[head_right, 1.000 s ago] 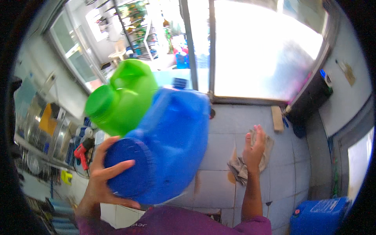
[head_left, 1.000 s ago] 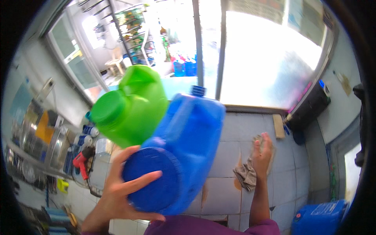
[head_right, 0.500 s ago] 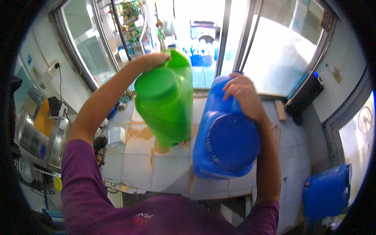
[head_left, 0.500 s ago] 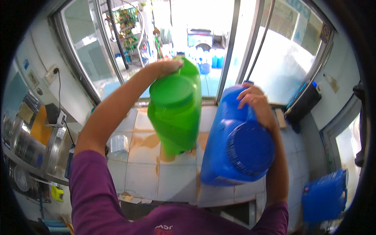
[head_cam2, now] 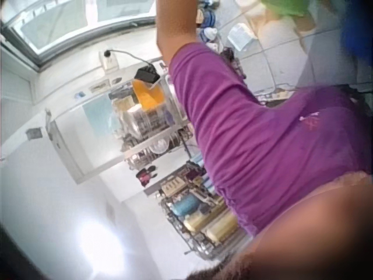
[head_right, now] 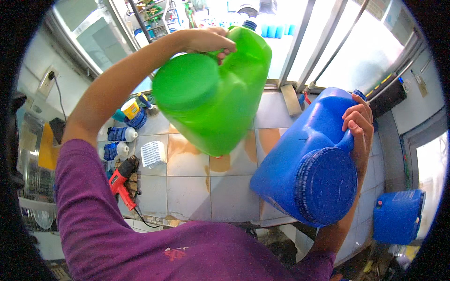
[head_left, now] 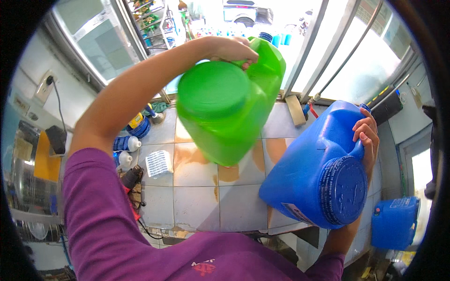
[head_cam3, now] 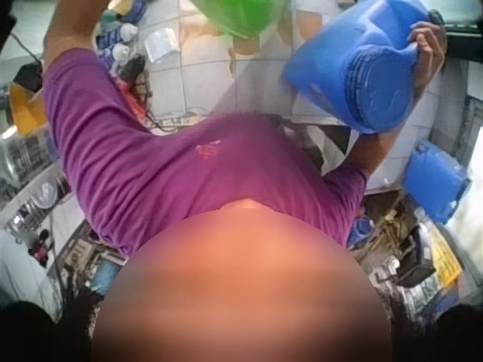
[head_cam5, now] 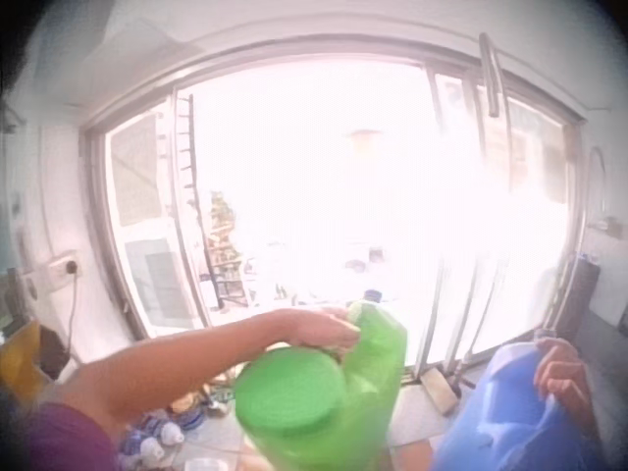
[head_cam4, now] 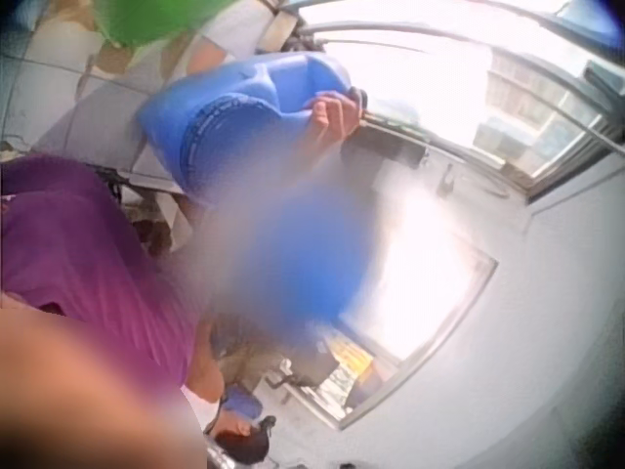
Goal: The person uses a heat gun to shrink plastic seals onto the openings of large green and blue water containers. They wipe the tiled floor with a cloth, pour water between containers, and repeatedly apply heat to the sealed rims.
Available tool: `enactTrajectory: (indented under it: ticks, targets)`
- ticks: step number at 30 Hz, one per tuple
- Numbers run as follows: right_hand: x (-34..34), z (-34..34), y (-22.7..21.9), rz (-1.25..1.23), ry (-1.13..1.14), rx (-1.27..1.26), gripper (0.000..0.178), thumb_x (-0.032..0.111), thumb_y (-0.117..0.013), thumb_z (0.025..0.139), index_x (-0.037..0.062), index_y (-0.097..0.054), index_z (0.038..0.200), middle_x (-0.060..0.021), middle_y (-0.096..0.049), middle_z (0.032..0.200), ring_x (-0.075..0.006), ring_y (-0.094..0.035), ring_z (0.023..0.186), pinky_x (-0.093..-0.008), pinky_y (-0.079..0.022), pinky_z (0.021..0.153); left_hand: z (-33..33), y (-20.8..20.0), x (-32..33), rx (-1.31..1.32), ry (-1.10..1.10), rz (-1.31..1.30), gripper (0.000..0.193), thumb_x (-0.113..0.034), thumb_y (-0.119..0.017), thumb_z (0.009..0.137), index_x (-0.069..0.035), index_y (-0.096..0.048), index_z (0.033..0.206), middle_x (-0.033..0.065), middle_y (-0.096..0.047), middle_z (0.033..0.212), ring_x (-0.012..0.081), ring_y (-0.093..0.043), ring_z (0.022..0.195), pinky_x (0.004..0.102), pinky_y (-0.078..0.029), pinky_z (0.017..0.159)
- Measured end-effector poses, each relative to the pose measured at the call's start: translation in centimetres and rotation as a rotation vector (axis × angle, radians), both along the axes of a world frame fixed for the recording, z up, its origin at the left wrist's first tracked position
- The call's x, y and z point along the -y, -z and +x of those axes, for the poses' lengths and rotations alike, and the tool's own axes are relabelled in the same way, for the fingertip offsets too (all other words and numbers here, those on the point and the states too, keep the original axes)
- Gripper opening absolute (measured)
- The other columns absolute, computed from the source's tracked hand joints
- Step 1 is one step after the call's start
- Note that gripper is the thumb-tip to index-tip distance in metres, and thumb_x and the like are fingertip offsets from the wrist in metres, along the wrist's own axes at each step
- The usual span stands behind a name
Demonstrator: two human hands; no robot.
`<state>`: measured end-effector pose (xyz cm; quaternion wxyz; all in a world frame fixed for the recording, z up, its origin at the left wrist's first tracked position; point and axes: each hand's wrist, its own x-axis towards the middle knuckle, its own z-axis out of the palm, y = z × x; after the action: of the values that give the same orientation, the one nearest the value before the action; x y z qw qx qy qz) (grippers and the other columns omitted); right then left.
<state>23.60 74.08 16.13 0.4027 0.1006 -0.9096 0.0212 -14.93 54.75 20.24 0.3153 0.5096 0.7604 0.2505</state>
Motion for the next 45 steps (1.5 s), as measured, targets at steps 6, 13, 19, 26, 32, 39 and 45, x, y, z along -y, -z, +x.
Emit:
enactTrajectory:
  ticks: [6, 13, 19, 26, 32, 39, 45]
  targets:
    - [1.9, -3.1, 0.3, 0.051, -0.115, -0.070, 0.024, 0.022, -0.068, 0.091, 0.0169, -0.046, 0.098, -0.0042, -0.052, 0.074, -0.0195, -0.061, 0.079, -0.0582, -0.049, 0.105, -1.4, 1.3, 3.1, -0.011, -0.092, 0.084, 0.034, -0.028, -0.056, 0.104, -0.002, -0.055, 0.082, 0.0064, -0.060, 0.067, 0.0163, -0.064, 0.062, 0.0350, -0.058, 0.064]
    - [0.0, -11.8, 2.5, -0.071, -0.269, -0.143, 0.017, 0.025, -0.065, 0.089, 0.0114, -0.055, 0.089, -0.0055, -0.061, 0.080, -0.0247, -0.064, 0.095, -0.0503, -0.047, 0.100, -1.4, 1.7, 8.8, -0.010, -0.532, 0.054, 0.036, -0.033, -0.060, 0.100, 0.002, -0.066, 0.091, 0.0117, -0.067, 0.075, 0.0217, -0.071, 0.070, 0.0372, -0.058, 0.065]
    - [0.4, -14.4, 0.2, -0.018, -0.324, 0.146, 0.023, 0.030, -0.058, 0.101, 0.0107, -0.063, 0.113, -0.0082, -0.070, 0.101, -0.0301, -0.065, 0.113, -0.0511, -0.052, 0.098, 1.5, -1.4, 12.3, 0.043, -0.730, 0.066, 0.058, -0.047, -0.065, 0.098, 0.009, -0.063, 0.115, 0.0195, -0.067, 0.092, 0.0238, -0.071, 0.081, 0.0375, -0.058, 0.068]
    - [12.3, -3.2, -10.5, -0.068, 0.146, 0.741, 0.081, 0.072, -0.051, 0.094, 0.0045, -0.057, 0.138, -0.0323, -0.063, 0.125, -0.0462, -0.064, 0.116, -0.0507, -0.051, 0.101, 19.5, -0.1, 17.4, -0.472, -0.108, 0.560, 0.092, -0.036, -0.089, 0.077, 0.001, -0.041, 0.147, 0.0218, -0.048, 0.150, 0.0357, -0.047, 0.141, 0.0445, -0.038, 0.115]
    - [15.0, -4.4, -9.3, 0.124, 0.292, 0.992, 0.105, 0.078, -0.058, 0.079, 0.0016, -0.044, 0.149, -0.0371, -0.058, 0.128, -0.0487, -0.062, 0.119, -0.0522, -0.048, 0.103, 25.0, 7.5, 11.3, 0.016, -0.214, 0.711, 0.156, -0.044, -0.103, 0.049, 0.001, -0.004, 0.161, 0.0278, -0.036, 0.157, 0.0406, -0.037, 0.147, 0.0498, -0.031, 0.122]
    - [12.5, -5.0, -11.1, 0.236, -0.214, 1.099, 0.084, 0.049, -0.081, 0.067, 0.0176, -0.053, 0.140, -0.0208, -0.058, 0.127, -0.0462, -0.056, 0.118, -0.0523, -0.046, 0.099, 25.9, 9.7, 10.7, -0.047, -0.246, 0.830, 0.161, -0.044, -0.103, 0.048, -0.002, 0.003, 0.161, 0.0271, -0.040, 0.153, 0.0410, -0.042, 0.143, 0.0495, -0.035, 0.118]
    - [13.9, -5.1, -10.9, 0.075, 0.058, 0.951, 0.055, 0.044, -0.069, 0.081, 0.0111, -0.066, 0.125, -0.0180, -0.066, 0.117, -0.0361, -0.061, 0.117, -0.0466, -0.047, 0.101, 26.3, 9.2, 10.1, -0.067, -0.294, 0.779, 0.159, -0.052, -0.100, 0.049, 0.002, 0.000, 0.160, 0.0273, -0.041, 0.154, 0.0427, -0.044, 0.142, 0.0485, -0.038, 0.116]
